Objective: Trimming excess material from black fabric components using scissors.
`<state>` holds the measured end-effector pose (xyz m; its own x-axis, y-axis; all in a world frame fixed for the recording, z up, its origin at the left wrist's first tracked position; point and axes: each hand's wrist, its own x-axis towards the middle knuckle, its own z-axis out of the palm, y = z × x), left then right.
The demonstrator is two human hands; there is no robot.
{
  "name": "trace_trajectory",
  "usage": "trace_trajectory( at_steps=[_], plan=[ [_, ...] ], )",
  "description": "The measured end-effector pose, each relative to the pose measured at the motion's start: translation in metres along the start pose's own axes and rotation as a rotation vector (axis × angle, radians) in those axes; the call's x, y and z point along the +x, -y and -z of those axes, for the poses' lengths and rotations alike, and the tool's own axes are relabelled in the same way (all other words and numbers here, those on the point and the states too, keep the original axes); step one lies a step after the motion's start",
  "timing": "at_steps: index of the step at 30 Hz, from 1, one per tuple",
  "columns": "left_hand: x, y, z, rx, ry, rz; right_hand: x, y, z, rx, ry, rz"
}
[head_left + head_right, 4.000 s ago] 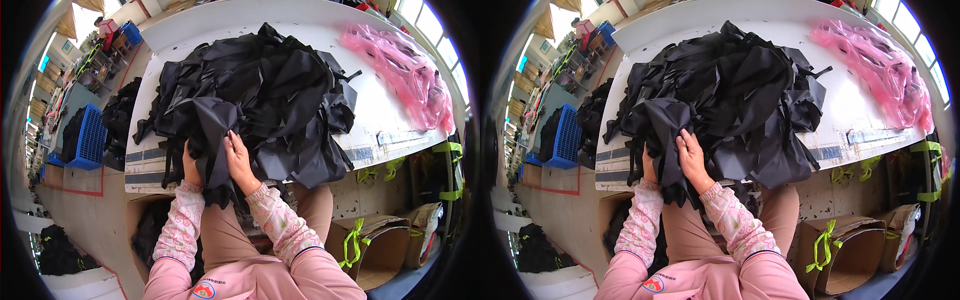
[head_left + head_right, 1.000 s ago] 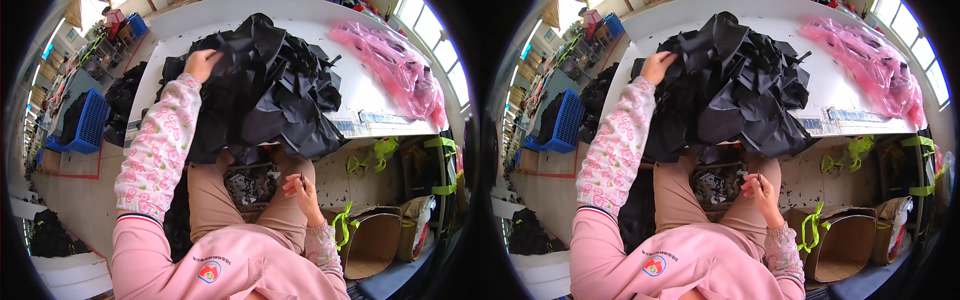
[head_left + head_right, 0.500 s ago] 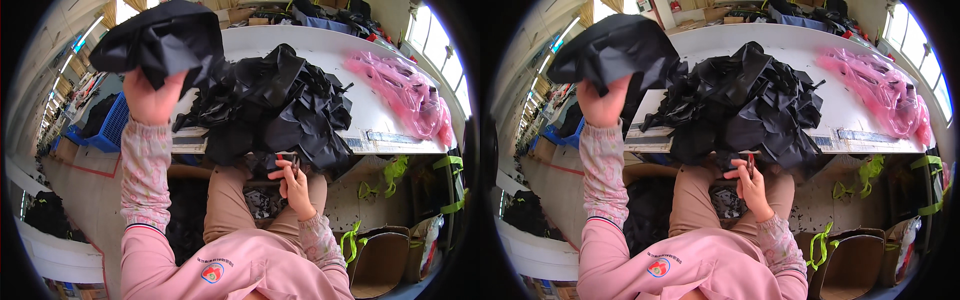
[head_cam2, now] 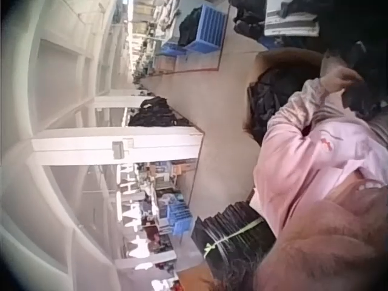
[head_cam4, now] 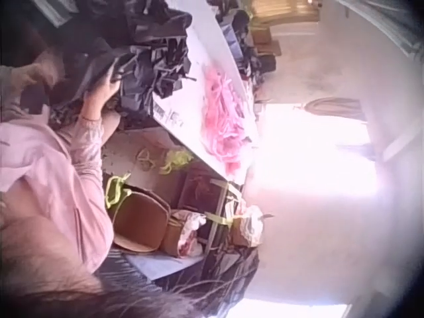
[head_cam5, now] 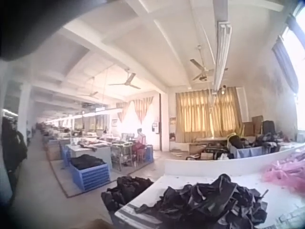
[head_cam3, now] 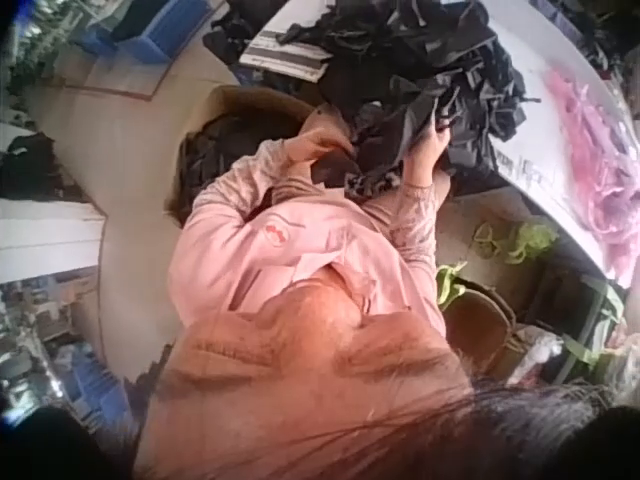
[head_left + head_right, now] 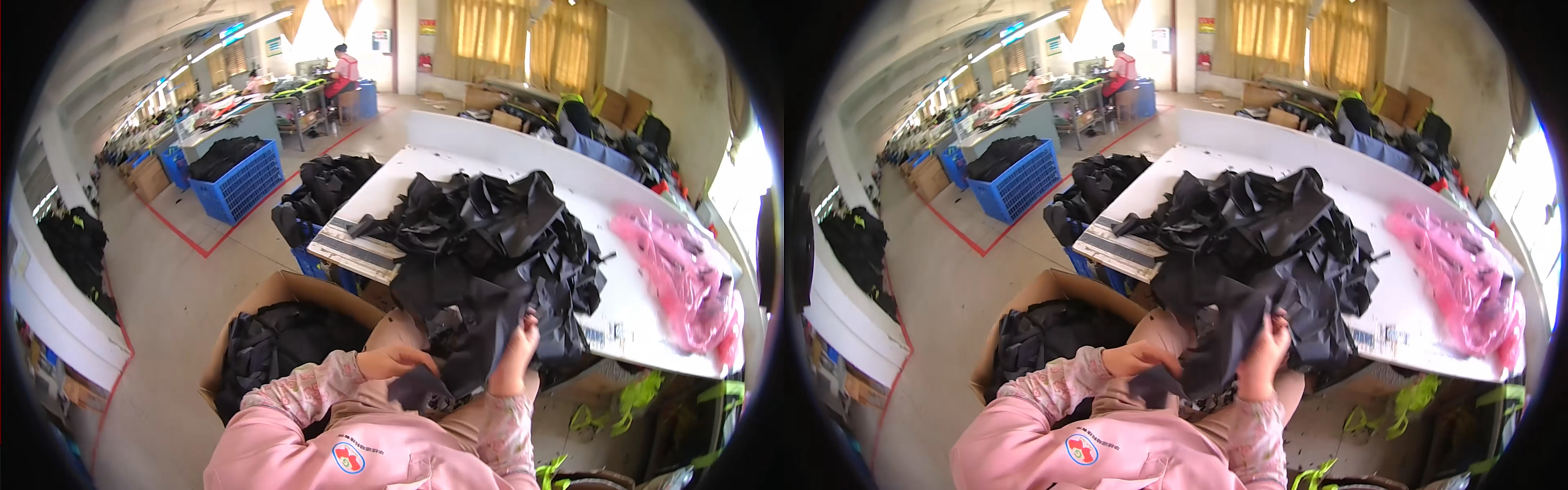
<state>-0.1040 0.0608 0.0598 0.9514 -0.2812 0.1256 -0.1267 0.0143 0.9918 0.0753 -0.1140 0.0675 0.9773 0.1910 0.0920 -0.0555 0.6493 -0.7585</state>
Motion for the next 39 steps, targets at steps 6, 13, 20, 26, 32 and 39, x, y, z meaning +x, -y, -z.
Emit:
trace_trajectory(
  at_steps=[6,13,20,26,32,39],
  plan=[
    [0.03,0.0,0.014,0.116,-0.348,-0.02,-0.024,0.065,0.014,-0.652,0.154,0.373],
    [0.088,0.018,-0.021,0.286,-0.235,-0.019,-0.06,0.044,0.028,-1.047,0.336,0.333],
    [0.092,0.042,-0.011,-0.434,-0.148,0.067,-0.056,0.045,0.035,-1.113,0.35,0.291],
    [0.094,0.045,-0.011,-0.374,-0.053,0.091,-0.049,0.042,0.038,-1.271,0.503,0.372],
    [0.097,0.051,-0.003,-0.268,-0.175,-0.08,-0.046,0.046,0.044,-1.186,0.387,0.278],
    [0.104,0.014,-0.002,-0.163,-0.579,0.039,-0.014,0.022,0.057,-0.528,0.261,-0.322]
  ],
)
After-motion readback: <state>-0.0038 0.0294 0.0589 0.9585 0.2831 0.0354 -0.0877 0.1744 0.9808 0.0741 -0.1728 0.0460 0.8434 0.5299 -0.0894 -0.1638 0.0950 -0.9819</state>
